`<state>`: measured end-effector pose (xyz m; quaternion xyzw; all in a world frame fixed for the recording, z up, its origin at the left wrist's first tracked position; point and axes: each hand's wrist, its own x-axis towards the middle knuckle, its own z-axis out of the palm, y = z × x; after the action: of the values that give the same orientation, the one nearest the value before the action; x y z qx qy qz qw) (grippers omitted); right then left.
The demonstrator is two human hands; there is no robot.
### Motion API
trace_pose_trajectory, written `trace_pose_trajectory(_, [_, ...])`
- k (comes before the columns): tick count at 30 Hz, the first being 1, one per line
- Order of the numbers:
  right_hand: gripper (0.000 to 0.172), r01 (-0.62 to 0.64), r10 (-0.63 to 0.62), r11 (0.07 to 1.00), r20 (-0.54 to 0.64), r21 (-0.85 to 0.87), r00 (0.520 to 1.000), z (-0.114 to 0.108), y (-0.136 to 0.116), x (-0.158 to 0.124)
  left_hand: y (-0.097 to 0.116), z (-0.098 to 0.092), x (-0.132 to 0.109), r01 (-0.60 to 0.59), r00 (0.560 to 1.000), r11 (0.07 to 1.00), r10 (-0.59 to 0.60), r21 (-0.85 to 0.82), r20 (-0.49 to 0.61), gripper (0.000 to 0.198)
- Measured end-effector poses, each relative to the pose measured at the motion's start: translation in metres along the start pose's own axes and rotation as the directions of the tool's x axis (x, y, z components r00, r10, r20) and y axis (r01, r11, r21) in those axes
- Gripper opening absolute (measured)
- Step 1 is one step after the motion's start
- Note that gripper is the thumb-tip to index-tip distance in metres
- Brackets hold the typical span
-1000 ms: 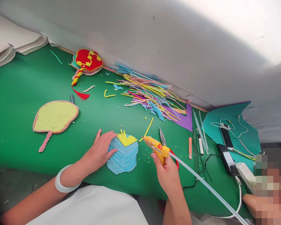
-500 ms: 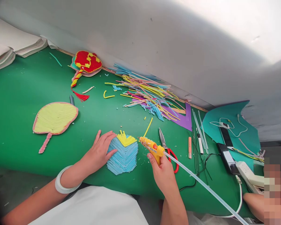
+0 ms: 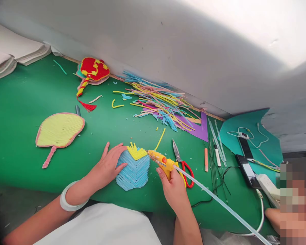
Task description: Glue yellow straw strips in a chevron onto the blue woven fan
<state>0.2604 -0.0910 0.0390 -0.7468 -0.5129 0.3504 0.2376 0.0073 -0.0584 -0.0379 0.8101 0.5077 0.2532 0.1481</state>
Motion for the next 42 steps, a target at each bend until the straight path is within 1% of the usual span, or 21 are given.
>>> trace_pose_trajectory(8, [0.048, 0.043, -0.043, 0.999, -0.001, 0.029, 0.999, 0.003, -0.002, -0.003, 0.000, 0.000, 0.000, -0.042, 0.999, 0.994, 0.040, 0.100, 0.022, 0.044])
trace_pose_trajectory(16, [0.048, 0.019, -0.018, 1.000, -0.023, 0.012, 1.000, 0.002, 0.004, -0.002, -0.001, 0.000, 0.001, -0.056, 0.998, 0.985, 0.049, 0.165, 0.043, 0.041])
trace_pose_trajectory(19, [0.048, 0.011, -0.010, 1.000, -0.029, 0.010, 1.000, 0.001, 0.006, -0.002, -0.001, 0.001, 0.001, -0.061, 0.998, 0.984, 0.055, 0.169, 0.041, 0.042])
trace_pose_trajectory(25, [0.053, -0.018, 0.019, 0.999, -0.041, 0.028, 0.999, -0.003, 0.008, -0.001, -0.003, 0.002, 0.001, -0.066, 0.997, 0.985, 0.058, 0.161, 0.049, 0.043])
trace_pose_trajectory(29, [0.052, -0.030, 0.032, 0.998, -0.046, 0.051, 0.998, -0.008, 0.012, 0.000, -0.003, 0.001, 0.001, -0.065, 0.997, 0.985, 0.057, 0.161, 0.051, 0.044])
trace_pose_trajectory(32, [0.051, -0.038, 0.042, 0.998, -0.069, 0.059, 0.997, -0.015, 0.017, 0.002, -0.003, 0.001, 0.000, -0.057, 0.998, 0.986, 0.050, 0.154, 0.048, 0.046])
trace_pose_trajectory(35, [0.051, -0.037, 0.048, 0.996, -0.127, 0.082, 0.991, -0.025, 0.022, 0.005, -0.003, 0.001, 0.000, -0.056, 0.998, 0.988, 0.051, 0.140, 0.044, 0.047])
trace_pose_trajectory(37, [0.051, -0.031, 0.052, 0.991, -0.163, 0.129, 0.985, -0.034, 0.026, 0.011, -0.004, 0.002, 0.000, -0.061, 0.998, 0.990, 0.056, 0.129, 0.042, 0.047])
trace_pose_trajectory(40, [0.055, -0.006, 0.051, 0.975, -0.195, 0.221, 0.980, -0.052, 0.035, 0.031, -0.007, 0.003, 0.001, -0.073, 0.997, 0.990, 0.070, 0.122, 0.027, 0.047])
trace_pose_trajectory(42, [0.059, 0.001, 0.056, 0.975, -0.248, 0.224, 0.967, -0.065, 0.044, 0.050, -0.008, 0.004, 0.001, -0.084, 0.996, 0.989, 0.083, 0.124, 0.015, 0.047])
